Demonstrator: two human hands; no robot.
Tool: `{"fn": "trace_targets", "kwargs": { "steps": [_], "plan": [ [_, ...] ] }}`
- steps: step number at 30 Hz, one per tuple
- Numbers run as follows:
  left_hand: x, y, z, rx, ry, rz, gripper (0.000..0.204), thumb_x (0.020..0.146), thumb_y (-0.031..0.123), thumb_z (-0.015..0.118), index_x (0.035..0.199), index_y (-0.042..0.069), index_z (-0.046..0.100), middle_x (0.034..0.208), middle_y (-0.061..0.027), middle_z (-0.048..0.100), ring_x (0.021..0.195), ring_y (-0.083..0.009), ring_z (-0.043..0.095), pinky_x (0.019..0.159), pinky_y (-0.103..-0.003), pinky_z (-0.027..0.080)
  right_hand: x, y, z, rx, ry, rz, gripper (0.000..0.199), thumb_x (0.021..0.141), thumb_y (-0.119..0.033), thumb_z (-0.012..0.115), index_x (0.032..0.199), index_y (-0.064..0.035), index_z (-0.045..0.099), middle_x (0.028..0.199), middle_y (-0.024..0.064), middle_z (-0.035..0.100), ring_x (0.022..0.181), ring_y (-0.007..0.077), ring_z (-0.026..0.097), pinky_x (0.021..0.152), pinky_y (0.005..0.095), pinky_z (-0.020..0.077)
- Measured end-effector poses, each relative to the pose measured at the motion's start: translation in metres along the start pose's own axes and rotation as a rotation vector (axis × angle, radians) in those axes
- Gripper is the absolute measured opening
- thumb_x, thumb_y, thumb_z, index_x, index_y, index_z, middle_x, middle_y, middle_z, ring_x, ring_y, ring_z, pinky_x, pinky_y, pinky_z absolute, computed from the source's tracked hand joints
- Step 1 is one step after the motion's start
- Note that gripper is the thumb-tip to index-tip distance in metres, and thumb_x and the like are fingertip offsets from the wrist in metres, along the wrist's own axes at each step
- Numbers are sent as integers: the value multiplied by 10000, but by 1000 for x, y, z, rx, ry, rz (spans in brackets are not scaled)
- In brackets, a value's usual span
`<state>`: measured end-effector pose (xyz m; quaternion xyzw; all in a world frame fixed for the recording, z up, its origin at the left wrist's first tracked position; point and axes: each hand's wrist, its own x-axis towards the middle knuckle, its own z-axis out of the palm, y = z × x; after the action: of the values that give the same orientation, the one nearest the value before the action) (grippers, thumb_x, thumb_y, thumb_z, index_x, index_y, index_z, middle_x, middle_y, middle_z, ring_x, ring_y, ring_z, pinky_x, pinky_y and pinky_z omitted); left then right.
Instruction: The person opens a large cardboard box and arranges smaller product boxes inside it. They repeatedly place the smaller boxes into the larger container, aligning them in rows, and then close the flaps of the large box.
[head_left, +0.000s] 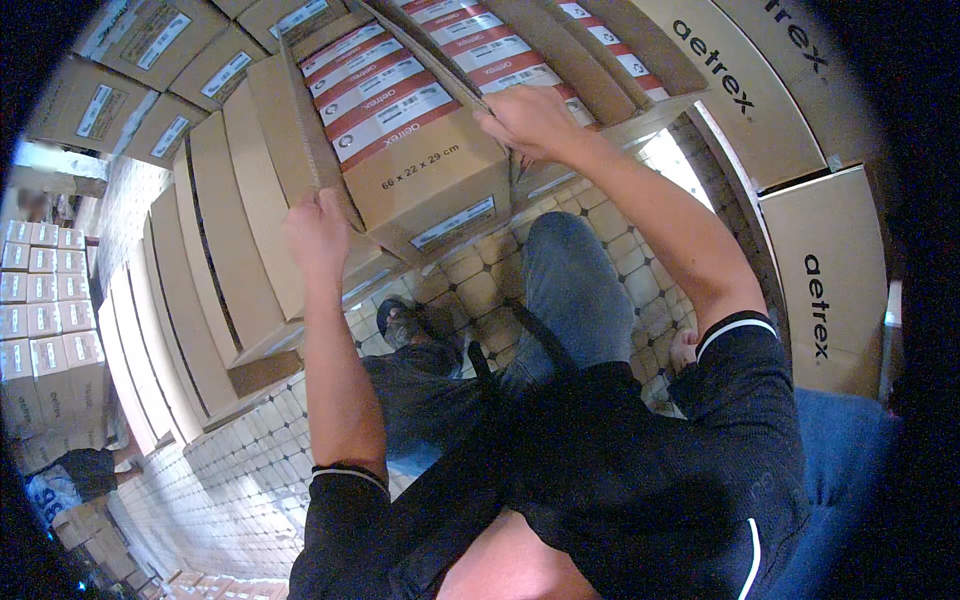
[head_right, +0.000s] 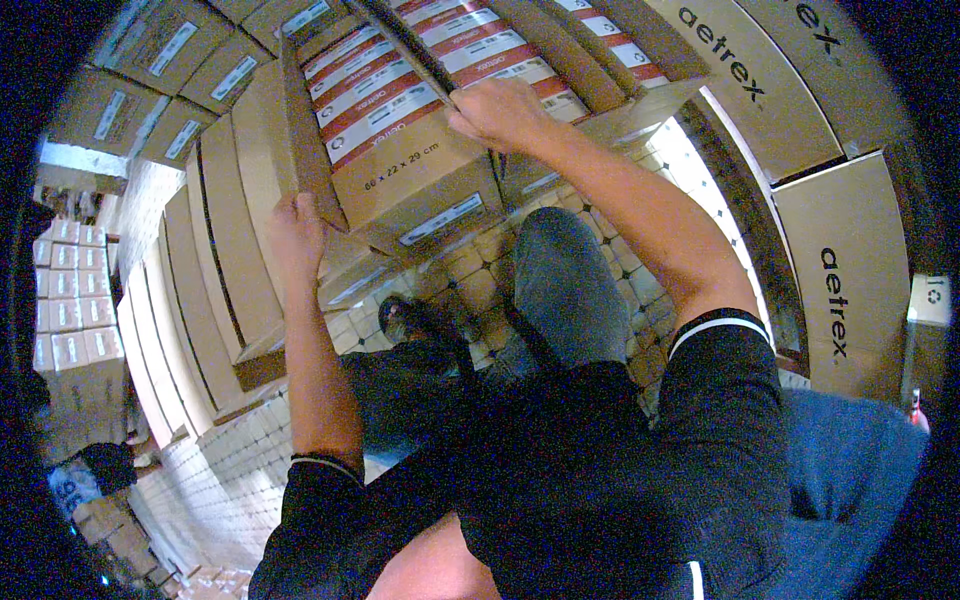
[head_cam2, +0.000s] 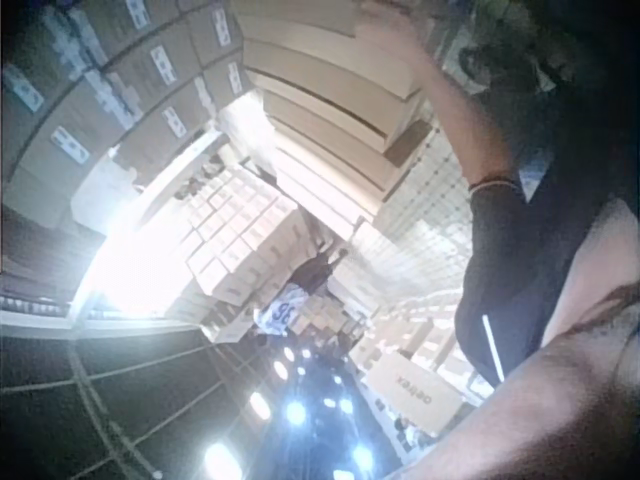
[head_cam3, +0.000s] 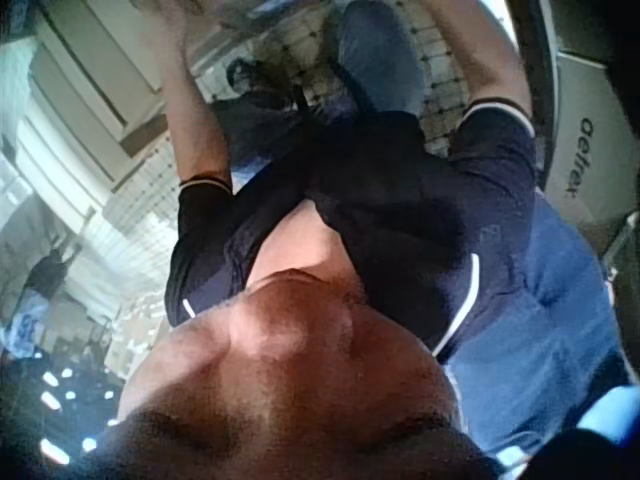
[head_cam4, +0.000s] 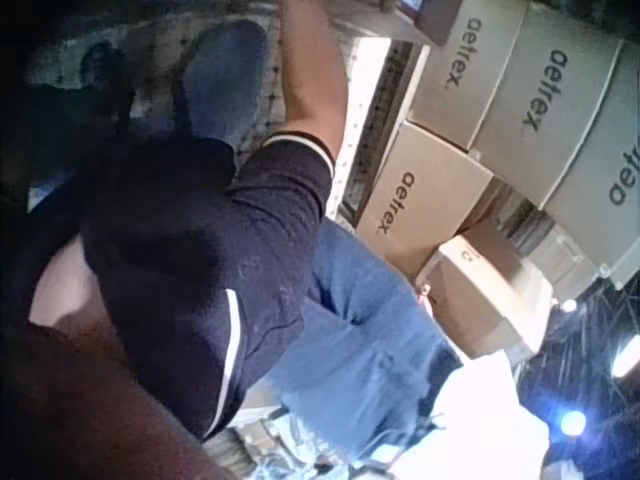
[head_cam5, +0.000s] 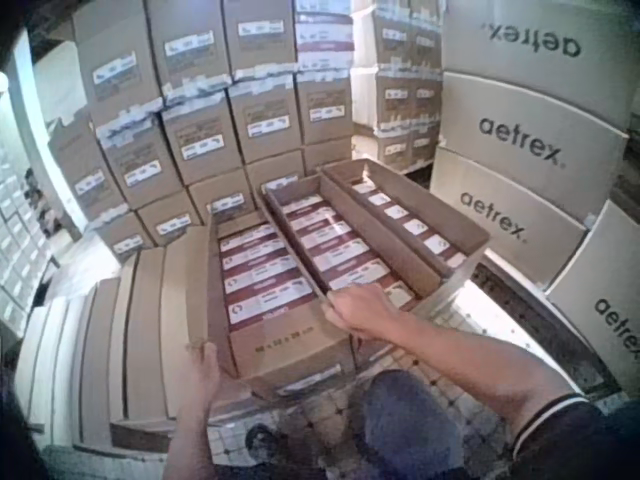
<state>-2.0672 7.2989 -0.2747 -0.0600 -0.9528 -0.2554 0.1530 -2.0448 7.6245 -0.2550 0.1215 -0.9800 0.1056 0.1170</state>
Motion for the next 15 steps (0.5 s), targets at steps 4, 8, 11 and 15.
{"fn": "trace_targets", "kwargs": {
  "steps": [4, 8, 11, 15],
  "plan": [
    [1, 14, -10, 1, 14, -7, 364, 920, 286, 539, 783, -32, 652, 708, -278, 629, 686, -459, 645, 647, -533, 501, 1, -4, -9, 2, -32, 15, 416, 968, -398, 478, 862, -28, 634, 788, 214, 655, 777, 416, 636, 721, 529, 493],
    [0, 21, -15, 1, 12, -7, 353, 912, 273, 538, 760, -28, 642, 698, -272, 628, 672, -451, 644, 646, -526, 503, 2, -6, -12, 12, -15, 15, 429, 971, -405, 473, 860, -24, 636, 785, 212, 657, 779, 416, 638, 722, 530, 491],
    [0, 20, -15, -7, 20, 8, 354, 909, 275, 542, 753, -28, 639, 702, -272, 629, 678, -448, 645, 649, -521, 504, 3, -8, -13, -19, -77, 64, 432, 978, -400, 464, 860, -21, 636, 803, 210, 663, 800, 413, 642, 735, 527, 495],
    [1, 17, -11, -17, 7, 18, 343, 899, 260, 545, 742, -34, 626, 719, -283, 625, 703, -453, 646, 663, -517, 505, 4, -10, -14, -56, -106, 72, 428, 981, -395, 459, 869, -23, 638, 822, 210, 668, 816, 414, 645, 749, 528, 500]
  ]
}}
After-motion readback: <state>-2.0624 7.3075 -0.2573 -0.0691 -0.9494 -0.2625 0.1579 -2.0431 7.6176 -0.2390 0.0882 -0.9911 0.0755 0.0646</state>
